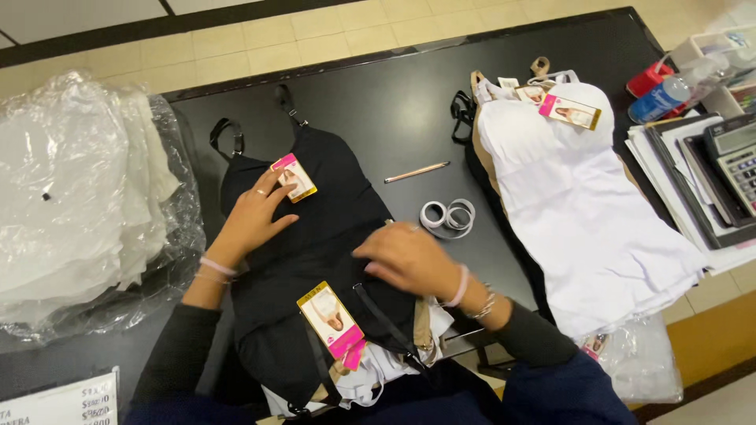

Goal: The person measures the length of various camisoles and bras by pulling a strip of white tape across the garment and marking it with a pencil.

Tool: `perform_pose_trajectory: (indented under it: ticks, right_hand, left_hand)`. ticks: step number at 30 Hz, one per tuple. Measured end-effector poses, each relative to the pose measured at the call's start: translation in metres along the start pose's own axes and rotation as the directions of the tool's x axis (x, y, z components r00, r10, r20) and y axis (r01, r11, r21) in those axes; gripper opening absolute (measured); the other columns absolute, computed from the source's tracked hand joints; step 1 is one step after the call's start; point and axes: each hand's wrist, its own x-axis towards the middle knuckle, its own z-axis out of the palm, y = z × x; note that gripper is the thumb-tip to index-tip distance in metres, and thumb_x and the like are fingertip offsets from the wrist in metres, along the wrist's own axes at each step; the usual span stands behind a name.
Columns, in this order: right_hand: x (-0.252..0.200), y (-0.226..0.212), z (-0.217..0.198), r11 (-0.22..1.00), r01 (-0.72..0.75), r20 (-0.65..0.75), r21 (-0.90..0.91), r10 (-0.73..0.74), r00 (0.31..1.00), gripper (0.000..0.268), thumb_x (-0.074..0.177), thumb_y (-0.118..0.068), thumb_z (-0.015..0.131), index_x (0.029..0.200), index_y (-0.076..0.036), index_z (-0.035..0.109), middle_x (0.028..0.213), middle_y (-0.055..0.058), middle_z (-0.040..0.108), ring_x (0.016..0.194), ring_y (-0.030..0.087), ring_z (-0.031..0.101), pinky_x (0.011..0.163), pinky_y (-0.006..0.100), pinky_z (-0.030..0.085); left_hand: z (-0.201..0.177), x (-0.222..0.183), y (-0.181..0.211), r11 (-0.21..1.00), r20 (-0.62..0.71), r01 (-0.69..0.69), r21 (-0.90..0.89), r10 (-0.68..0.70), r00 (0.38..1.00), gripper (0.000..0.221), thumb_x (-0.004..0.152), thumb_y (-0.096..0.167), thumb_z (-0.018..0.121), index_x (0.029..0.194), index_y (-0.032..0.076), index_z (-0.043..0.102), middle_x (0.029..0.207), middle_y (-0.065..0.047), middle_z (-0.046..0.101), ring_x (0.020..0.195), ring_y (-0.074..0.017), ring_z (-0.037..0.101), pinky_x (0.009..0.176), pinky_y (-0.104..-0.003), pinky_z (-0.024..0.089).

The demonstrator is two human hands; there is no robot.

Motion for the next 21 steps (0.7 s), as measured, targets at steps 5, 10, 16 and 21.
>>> perform_pose_trajectory:
  ticks: [5,10,16,21]
  right_hand:
    - [-0.096,0.095,-0.079,0.831,-0.453,-0.098,-0.321,0.447,0.889,0.038,0.083,-0.033,0.079,0.119,-0.026,0.068,0.117,0.0,0.065,0.106,0.025,0.067,0.092,0.04,0.054]
    - [-0.105,0.073,-0.064,0.736,-0.428,0.163,-0.525,0.581,0.798,0.095,0.068,-0.047,0.087,0.15,-0.03,0.043,0.161,0.016,0.032,0.129,0.045,0.053,0.088,0.052,0.058]
    - [-0.115,0.084,-0.061,0.748,-0.409,0.068,-0.523,0.515,0.855,0.082,0.069,-0.036,0.09,0.137,-0.019,0.049,0.158,0.016,0.035,0.132,0.042,0.051,0.089,0.052,0.055]
    - [-0.13,0.095,-0.05,0.703,-0.257,0.089,-0.663,0.415,0.905,0.03,0.076,-0.032,0.084,0.099,-0.025,0.066,0.145,0.004,0.053,0.139,0.028,0.048,0.098,0.046,0.045]
  left_hand:
    - [-0.042,-0.035,0.04,0.993,0.138,0.052,-0.108,-0.037,0.99,0.048,0.095,0.041,0.065,0.139,0.023,0.059,0.149,-0.004,0.053,0.133,-0.0261,0.058,0.104,-0.05,0.05]
    - [-0.069,-0.01,0.107,0.982,0.235,-0.056,-0.18,0.098,0.967,0.04,0.098,0.036,0.059,0.133,0.016,0.062,0.135,-0.008,0.067,0.124,-0.0304,0.065,0.102,-0.049,0.051]
    - [0.017,0.092,0.171,0.91,0.207,-0.375,0.177,0.338,0.918,0.04,0.094,0.046,0.063,0.126,0.023,0.065,0.128,-0.001,0.065,0.12,-0.0225,0.064,0.098,-0.045,0.05]
    - [0.092,0.127,0.227,0.777,0.215,-0.559,0.29,0.516,0.829,0.068,0.073,0.041,0.088,0.13,0.02,0.06,0.133,-0.014,0.057,0.111,-0.0361,0.062,0.081,-0.046,0.056]
